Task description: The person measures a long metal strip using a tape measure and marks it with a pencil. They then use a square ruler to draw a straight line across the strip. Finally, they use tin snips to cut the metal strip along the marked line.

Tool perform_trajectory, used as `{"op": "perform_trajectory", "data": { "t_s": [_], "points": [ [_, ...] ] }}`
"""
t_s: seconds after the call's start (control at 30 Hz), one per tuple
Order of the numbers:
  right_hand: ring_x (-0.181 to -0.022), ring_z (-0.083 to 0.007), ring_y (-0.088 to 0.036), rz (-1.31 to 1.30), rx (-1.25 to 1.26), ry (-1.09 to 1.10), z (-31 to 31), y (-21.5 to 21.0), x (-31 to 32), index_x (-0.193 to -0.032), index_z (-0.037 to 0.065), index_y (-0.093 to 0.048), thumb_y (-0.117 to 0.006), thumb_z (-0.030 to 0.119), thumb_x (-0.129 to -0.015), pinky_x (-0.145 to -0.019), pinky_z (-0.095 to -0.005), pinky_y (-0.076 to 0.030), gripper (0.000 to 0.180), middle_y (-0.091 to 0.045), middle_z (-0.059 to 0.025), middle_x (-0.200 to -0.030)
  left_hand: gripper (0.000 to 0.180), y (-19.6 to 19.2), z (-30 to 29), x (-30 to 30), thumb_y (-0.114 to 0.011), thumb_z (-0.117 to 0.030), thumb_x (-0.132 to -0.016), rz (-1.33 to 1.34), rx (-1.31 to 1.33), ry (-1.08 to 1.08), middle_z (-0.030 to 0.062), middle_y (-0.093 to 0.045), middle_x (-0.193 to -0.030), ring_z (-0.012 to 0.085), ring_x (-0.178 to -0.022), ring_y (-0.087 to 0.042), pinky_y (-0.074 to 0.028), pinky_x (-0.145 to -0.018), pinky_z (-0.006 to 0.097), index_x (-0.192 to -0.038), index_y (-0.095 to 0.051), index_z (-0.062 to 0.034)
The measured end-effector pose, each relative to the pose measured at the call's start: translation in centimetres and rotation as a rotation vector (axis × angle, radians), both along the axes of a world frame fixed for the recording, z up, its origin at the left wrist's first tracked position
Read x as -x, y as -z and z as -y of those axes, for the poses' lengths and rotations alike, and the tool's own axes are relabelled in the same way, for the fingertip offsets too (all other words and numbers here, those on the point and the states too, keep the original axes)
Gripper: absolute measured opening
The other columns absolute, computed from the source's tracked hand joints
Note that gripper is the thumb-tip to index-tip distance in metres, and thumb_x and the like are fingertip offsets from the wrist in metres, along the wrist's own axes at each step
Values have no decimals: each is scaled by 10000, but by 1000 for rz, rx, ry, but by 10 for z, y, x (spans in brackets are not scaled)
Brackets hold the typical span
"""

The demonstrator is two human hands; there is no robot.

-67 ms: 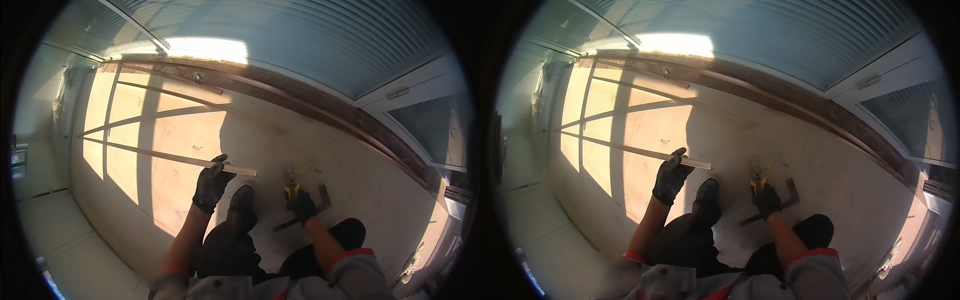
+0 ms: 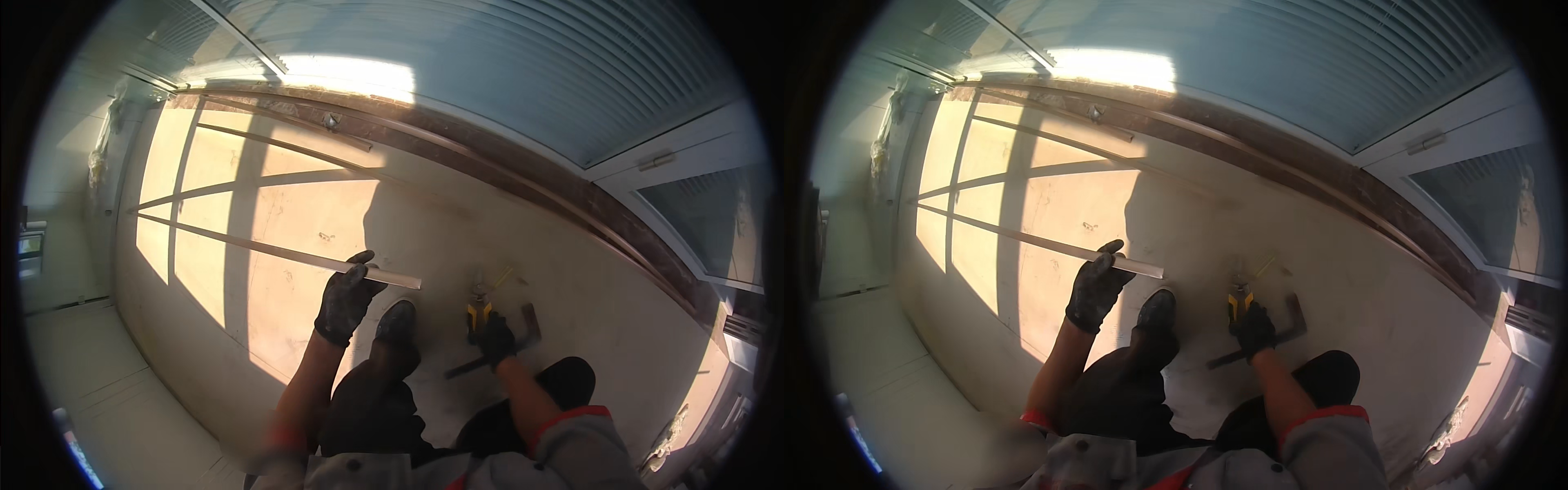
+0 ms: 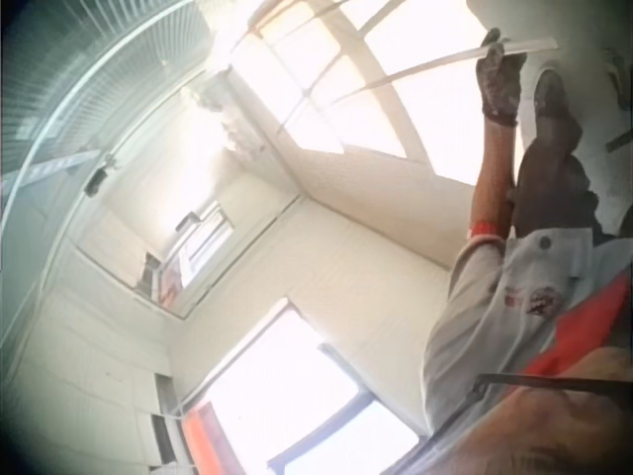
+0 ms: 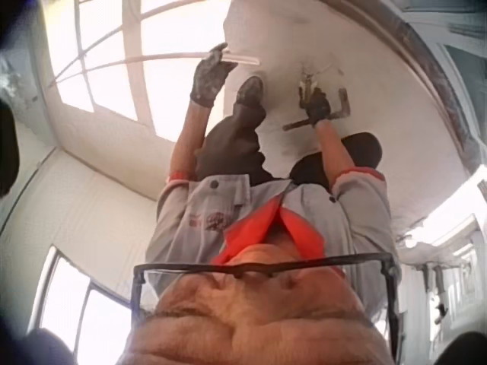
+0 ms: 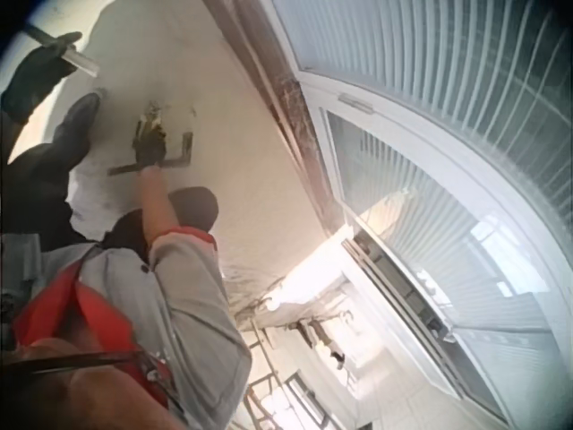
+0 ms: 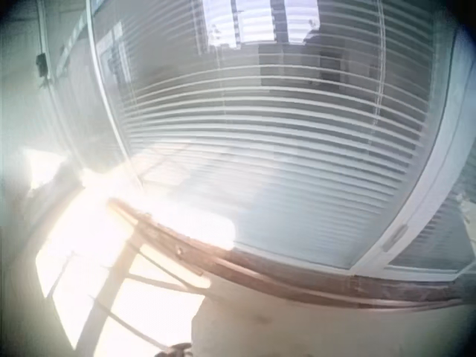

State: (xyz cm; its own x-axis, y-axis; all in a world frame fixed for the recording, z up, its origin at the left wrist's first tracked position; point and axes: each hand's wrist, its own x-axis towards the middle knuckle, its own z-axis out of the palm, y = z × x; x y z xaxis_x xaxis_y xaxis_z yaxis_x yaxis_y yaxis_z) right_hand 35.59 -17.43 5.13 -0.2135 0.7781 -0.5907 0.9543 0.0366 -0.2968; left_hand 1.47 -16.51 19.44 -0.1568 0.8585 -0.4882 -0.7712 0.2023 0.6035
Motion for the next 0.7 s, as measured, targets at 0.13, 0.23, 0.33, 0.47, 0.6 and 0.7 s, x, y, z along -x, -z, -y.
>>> {"op": "perform_trajectory", "data": {
  "t_s": [0.13,0.23,0.33,0.47,0.6,0.7],
  "points": [
    [-885,-359,-665,-55,-279,-16,24,83,-27,-1201,9,-488,-699,249,-846,-764,-427,-549,478,-628,-202,-983,505,8,21,12,-604,-221,-969,-46,-25,15,83,-650,-1004,215,-1005,-633,-507,-956,417,-1360,-463,65],
    [-819,-290,-655,-275,-141,232,22,68,-10,-1170,42,-499,-683,246,-876,-714,-386,-545,403,-623,-136,-948,517,14,47,23,-612,-227,-967,-44,-35,-17,92,-653,-1019,216,-993,-638,-512,-944,413,-1360,-463,74],
    [-712,-177,-582,-872,453,724,9,27,26,-1099,84,-505,-658,250,-918,-624,-321,-502,290,-575,-45,-862,543,13,72,25,-618,-232,-967,-37,-47,-62,92,-655,-1012,216,-976,-643,-510,-936,400,-1374,-445,81],
    [-599,-84,-452,-1154,626,710,-4,-35,74,-1015,130,-495,-635,253,-951,-542,-259,-410,196,-482,20,-751,573,5,90,16,-641,-280,-955,-34,-119,-71,94,-670,-1010,220,-962,-646,-501,-933,386,-1368,-457,72],
    [-562,-61,-417,-1180,402,416,-10,-106,132,-987,131,-500,-607,242,-978,-525,-236,-381,155,-461,40,-713,581,-11,117,6,-617,-320,-973,-26,-174,-121,129,-678,-1061,242,-1030,-653,-493,-982,389,-1360,-450,80],
    [-550,-95,-505,-1350,641,397,3,-158,162,-959,75,-546,-583,213,-994,-533,-254,-430,147,-540,-12,-718,563,-30,131,-9,-593,-350,-985,9,-164,-158,119,-682,-1072,248,-1097,-637,-487,-999,389,-1342,-478,70]
  ]
}}
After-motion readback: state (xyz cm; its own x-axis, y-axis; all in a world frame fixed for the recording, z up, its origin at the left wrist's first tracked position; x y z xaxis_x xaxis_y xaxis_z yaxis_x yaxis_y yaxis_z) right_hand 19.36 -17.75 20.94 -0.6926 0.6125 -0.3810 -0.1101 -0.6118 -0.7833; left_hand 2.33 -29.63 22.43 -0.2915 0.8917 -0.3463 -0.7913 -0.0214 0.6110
